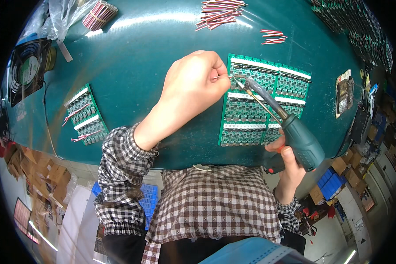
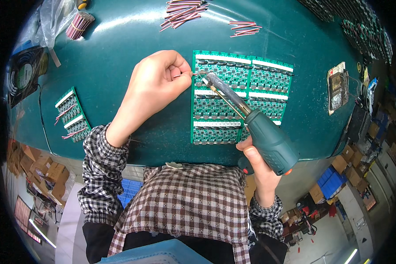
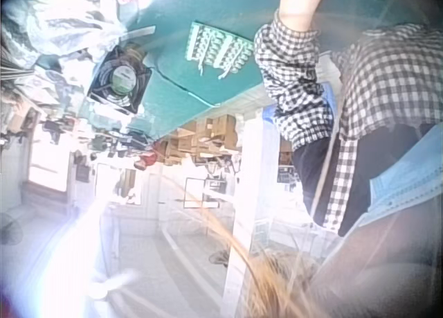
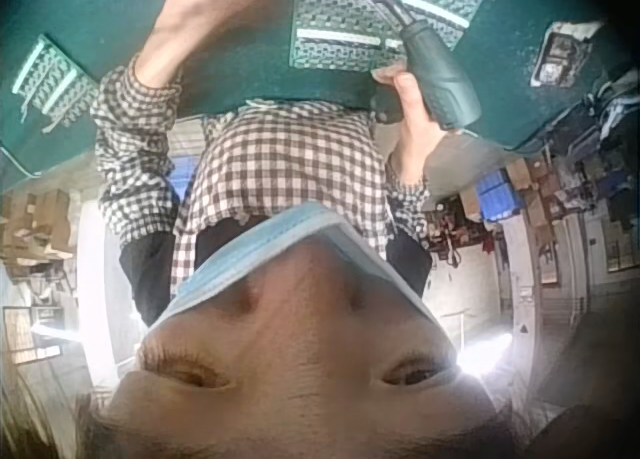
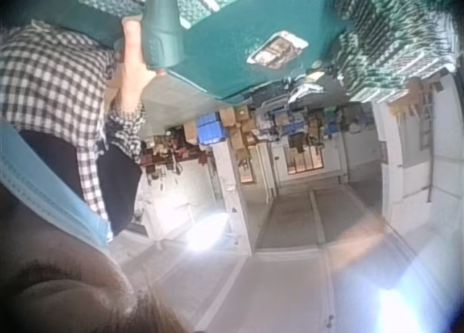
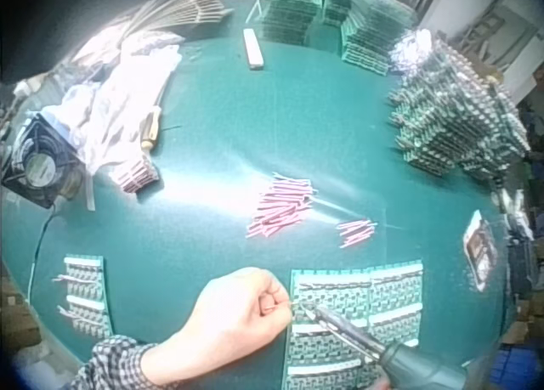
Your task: The person uses a soldering iron to attach red and white wires to a green circuit board. They repeatedly pick up wires, place them into the board's holes, and apply heat to secure them. The process is continuous and repetitive, focusing on the precise placement and soldering of each wire.
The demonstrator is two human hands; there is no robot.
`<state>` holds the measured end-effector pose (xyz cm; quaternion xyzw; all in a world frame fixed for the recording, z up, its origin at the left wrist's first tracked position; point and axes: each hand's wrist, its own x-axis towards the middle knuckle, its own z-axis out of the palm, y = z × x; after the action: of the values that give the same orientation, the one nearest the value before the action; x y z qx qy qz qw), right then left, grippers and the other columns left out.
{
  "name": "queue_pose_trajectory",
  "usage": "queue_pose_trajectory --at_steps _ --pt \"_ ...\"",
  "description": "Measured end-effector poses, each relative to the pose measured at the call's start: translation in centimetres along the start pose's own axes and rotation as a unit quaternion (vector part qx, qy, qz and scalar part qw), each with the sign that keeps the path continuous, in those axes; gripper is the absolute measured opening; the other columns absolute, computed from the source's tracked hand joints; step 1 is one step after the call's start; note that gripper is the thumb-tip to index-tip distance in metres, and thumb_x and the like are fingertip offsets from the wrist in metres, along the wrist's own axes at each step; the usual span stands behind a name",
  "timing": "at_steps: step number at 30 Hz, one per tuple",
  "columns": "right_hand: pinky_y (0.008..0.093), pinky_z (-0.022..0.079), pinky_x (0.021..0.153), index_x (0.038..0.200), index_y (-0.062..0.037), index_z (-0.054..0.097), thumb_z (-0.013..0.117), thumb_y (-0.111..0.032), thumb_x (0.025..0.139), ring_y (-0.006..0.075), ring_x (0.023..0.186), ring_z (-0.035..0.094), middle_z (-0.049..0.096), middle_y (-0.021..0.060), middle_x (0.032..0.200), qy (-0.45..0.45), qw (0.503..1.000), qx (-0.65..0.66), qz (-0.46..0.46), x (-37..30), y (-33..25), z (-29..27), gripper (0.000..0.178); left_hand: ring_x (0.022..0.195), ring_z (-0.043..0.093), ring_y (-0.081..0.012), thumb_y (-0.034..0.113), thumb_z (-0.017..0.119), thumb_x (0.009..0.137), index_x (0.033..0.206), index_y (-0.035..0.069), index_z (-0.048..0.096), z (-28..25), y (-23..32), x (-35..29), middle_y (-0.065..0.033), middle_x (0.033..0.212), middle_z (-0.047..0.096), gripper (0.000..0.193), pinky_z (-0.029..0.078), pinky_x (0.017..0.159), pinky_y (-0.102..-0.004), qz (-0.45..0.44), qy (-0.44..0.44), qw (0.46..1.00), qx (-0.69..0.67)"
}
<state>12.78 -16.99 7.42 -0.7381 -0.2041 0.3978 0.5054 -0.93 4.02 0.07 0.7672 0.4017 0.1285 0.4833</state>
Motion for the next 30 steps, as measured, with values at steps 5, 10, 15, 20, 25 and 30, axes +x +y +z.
queue_pose_trajectory --at_steps 5,10,15,20,25,30 --pt "0.0352 0.055 0.069 0.109 0.0063 0.059 0.068 -0.012 0.081 0.0213 0.073 0.065 0.065 0.0124 0.081 0.011 1.0 -0.006 0.003 -0.08 -0.12 0.09 0.034 0.068 0.063 -0.0275 0.011 0.064 0.071 0.074 0.003 0.062 0.03 0.02 0.01 -0.011 0.072 0.062 0.009 0.05 0.063 -0.038 -0.003 -0.003 1.0 -0.001" --pt "0.0346 0.054 0.069 0.109 0.0058 0.059 0.068 -0.012 0.081 0.0206 0.073 0.065 0.066 0.0119 0.08 -0.009 1.0 -0.01 -0.008 0.07 -0.1 -0.05 0.034 0.068 0.062 -0.0274 0.011 0.064 0.071 0.073 0.003 0.062 -0.1 0.04 -0.02 -0.0108 0.071 0.062 0.009 0.05 0.063 -0.0376 0.0 -0.002 1.0 0.003" --pt "0.0344 0.054 0.069 0.11 0.0056 0.059 0.068 -0.012 0.081 0.0203 0.073 0.065 0.066 0.0116 0.08 -0.006 1.0 -0.005 0.007 0.02 0.05 -0.05 0.035 0.067 0.062 -0.0277 0.01 0.064 0.07 0.073 0.003 0.062 -0.12 0.06 -0.02 -0.0108 0.071 0.062 0.008 0.05 0.063 -0.0378 -0.001 -0.001 1.0 0.001" --pt "0.0345 0.054 0.071 0.11 0.0055 0.059 0.068 -0.011 0.081 0.0205 0.074 0.065 0.066 0.0115 0.082 0.001 1.0 -0.002 0.012 -0.16 0.19 -0.01 0.035 0.067 0.062 -0.0279 0.009 0.064 0.07 0.073 0.003 0.062 0.17 -0.2 -0.02 -0.011 0.07 0.061 0.008 0.05 0.062 -0.0381 0.015 0.006 1.0 -0.008" --pt "0.0346 0.054 0.073 0.111 0.0055 0.059 0.068 -0.008 0.082 0.0206 0.076 0.065 0.065 0.0113 0.084 0.003 1.0 0.004 0.02 -0.14 0.01 0.1 0.033 0.067 0.062 -0.0279 0.009 0.064 0.07 0.072 0.003 0.061 0.09 -0.11 0.0 -0.0111 0.07 0.061 0.008 0.05 0.061 -0.038 0.012 0.007 1.0 -0.002" --pt "0.0345 0.054 0.074 0.11 0.0059 0.058 0.068 -0.009 0.082 0.0204 0.077 0.065 0.065 0.0115 0.084 0.001 1.0 -0.008 0.02 -0.19 0.1 0.02 0.034 0.067 0.062 -0.028 0.01 0.064 0.07 0.072 0.003 0.062 0.14 -0.06 0.01 -0.0111 0.07 0.061 0.008 0.05 0.062 -0.0381 0.005 0.004 1.0 -0.004"
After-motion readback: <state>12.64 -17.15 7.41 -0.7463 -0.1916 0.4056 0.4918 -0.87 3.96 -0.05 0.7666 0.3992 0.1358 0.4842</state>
